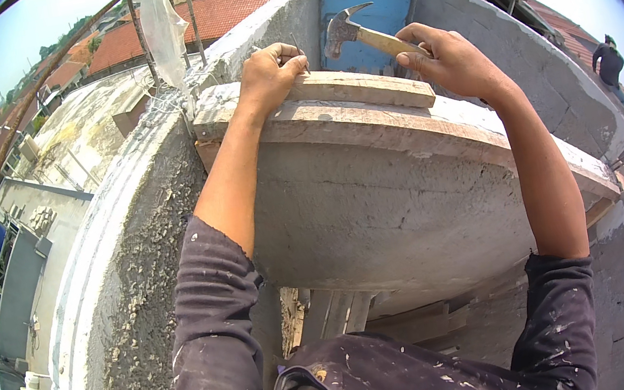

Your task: The person secures wooden planks to a curved concrete wall using a hammer and nails. They repeatedly position the planks, drive nails into the concrete, and adjust the wood to fit the wall's curve.

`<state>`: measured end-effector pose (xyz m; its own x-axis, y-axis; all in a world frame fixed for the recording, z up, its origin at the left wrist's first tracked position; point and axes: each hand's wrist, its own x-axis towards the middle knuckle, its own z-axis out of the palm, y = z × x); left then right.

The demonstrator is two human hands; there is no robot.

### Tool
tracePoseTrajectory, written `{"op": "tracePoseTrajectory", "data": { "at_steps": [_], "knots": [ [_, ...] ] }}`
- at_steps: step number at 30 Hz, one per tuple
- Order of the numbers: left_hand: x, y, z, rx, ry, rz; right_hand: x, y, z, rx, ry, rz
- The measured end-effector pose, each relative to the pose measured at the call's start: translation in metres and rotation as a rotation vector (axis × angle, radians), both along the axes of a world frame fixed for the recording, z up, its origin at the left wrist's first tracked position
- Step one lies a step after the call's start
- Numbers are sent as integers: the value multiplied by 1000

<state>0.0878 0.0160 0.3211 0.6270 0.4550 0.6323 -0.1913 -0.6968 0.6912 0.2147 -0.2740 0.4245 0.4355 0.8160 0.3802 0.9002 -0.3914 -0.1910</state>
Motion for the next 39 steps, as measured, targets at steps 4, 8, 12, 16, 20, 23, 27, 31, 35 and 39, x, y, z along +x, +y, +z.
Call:
{"op": "tracePoseTrajectory", "data": {
  "at_steps": [4,8,12,16,20,23,27,31,35,39],
  "knots": [
    [0,-1,0,81,-4,51,-4,36,18,138,-199,72],
    [-3,-3,1,53,27,79,-14,65,51,10,-426,129],
    [-6,-4,3,164,15,93,-16,72,73,16,-487,191],
    [-8,-6,4,42,48,43,-17,87,68,127,-376,173],
    [-5,-6,3,96,56,61,-30,92,88,-146,-480,60],
    [-4,-4,1,83,35,29,-44,76,111,28,-273,146],
    [-5,-3,1,75,45,34,-52,72,92,97,-350,229],
    [-7,-5,3,116,76,41,-33,90,80,-102,-516,191],
    [-9,-6,5,22,75,-15,-11,100,88,142,-462,-51],
    [-9,-8,5,106,105,44,-7,94,73,-47,-514,149]
  ]
}}
